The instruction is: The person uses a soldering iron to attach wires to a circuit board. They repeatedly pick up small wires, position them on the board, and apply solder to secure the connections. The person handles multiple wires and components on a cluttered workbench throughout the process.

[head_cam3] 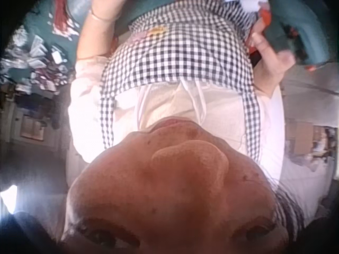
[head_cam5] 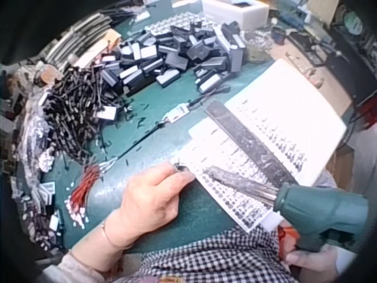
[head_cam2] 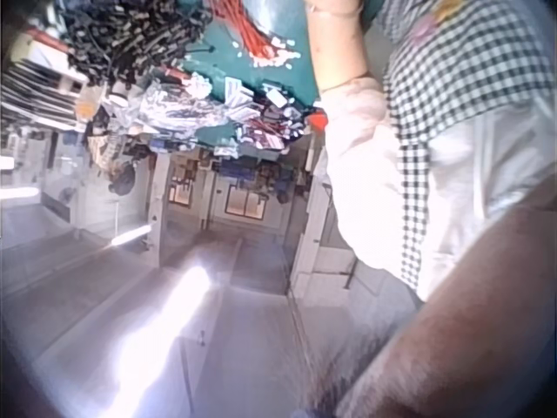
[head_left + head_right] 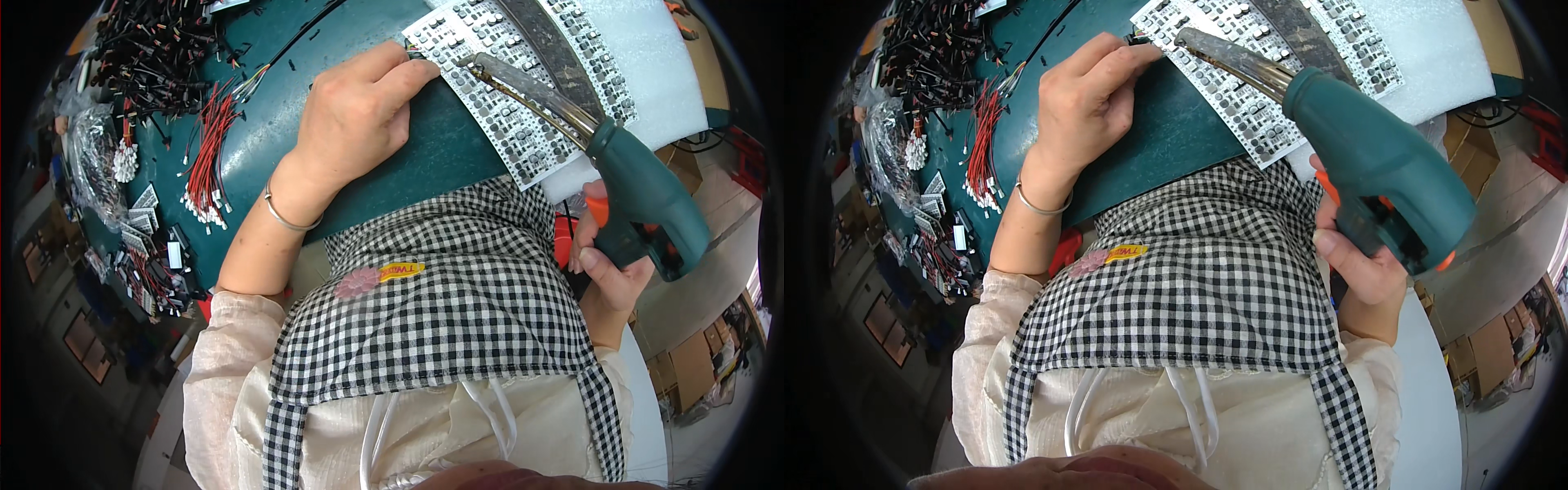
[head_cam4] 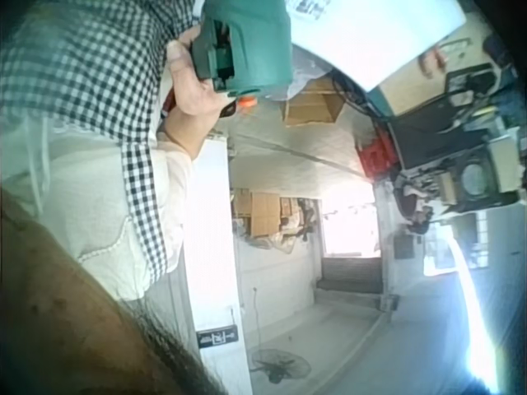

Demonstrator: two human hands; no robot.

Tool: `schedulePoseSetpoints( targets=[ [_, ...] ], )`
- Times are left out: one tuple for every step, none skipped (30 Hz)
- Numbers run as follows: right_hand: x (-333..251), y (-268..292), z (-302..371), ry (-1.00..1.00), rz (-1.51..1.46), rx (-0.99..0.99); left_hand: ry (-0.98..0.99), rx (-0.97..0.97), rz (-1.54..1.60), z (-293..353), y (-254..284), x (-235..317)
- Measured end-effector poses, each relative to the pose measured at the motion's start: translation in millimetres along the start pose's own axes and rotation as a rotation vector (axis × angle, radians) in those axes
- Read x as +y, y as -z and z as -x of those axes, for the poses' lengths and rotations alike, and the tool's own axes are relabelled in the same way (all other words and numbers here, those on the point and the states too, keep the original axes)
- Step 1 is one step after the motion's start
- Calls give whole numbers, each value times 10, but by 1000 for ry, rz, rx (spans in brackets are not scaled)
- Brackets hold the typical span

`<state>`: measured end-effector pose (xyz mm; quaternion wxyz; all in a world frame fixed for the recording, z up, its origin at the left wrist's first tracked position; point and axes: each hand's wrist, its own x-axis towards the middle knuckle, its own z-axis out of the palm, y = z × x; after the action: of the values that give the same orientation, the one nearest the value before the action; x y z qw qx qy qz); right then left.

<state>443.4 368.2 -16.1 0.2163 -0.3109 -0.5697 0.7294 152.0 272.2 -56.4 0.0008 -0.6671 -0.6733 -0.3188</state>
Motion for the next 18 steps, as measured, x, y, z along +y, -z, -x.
schedulePoseSetpoints(
  targets=[
    [2, 3, 3, -4, 6, -1, 0, -5, -6, -3, 3, 13],
    [3, 9, 7, -9, 11, -2, 0, -10, -12, -12, 11, 34],
    [-4, 9, 1, -14, 12, -7, 4, -13, -19, -14, 24, 44],
    [-11, 10, -1, -19, 13, -12, -14, -3, -30, 2, 8, 30],
    [-8, 11, 0, -23, 9, -17, -31, 7, -42, 30, -24, 4],
    [1, 12, 3, -17, 6, -18, -53, 16, -54, 43, -46, -8],
    [10, 12, 5, -11, 4, -20, -52, 21, -63, 43, -44, 1],
    [16, 11, 1, 2, 5, -22, -50, 26, -73, 44, -38, 15],
    [25, 9, 9, 7, 3, -14, -52, 31, -81, 38, -39, 23],
    [32, 7, 16, 12, 1, -6, -63, 41, -77, 25, -37, 22],
    [34, 0, 29, 7, -3, 8, -74, 52, -72, 8, -32, 19],
    [20, -1, 32, -8, 4, 4, -78, 64, -68, 3, -23, 12],
    [5, -2, 35, -22, 11, 0, -81, 61, -63, 8, -21, -4],
    [-23, 4, 35, -43, 27, -18, -84, 59, -57, 15, -20, -27],
    [-28, 12, 46, -60, 40, -31, -94, 54, -52, 15, -23, -36],
    [-11, 13, 48, -28, 22, -34, -80, 42, -46, 10, -15, -24],
    [16, 10, 43, 5, 4, -37, -67, 29, -42, 2, 0, -2],
    [25, 2, 33, 32, -11, -45, -47, 18, -36, 4, 15, 4]
  ],
)
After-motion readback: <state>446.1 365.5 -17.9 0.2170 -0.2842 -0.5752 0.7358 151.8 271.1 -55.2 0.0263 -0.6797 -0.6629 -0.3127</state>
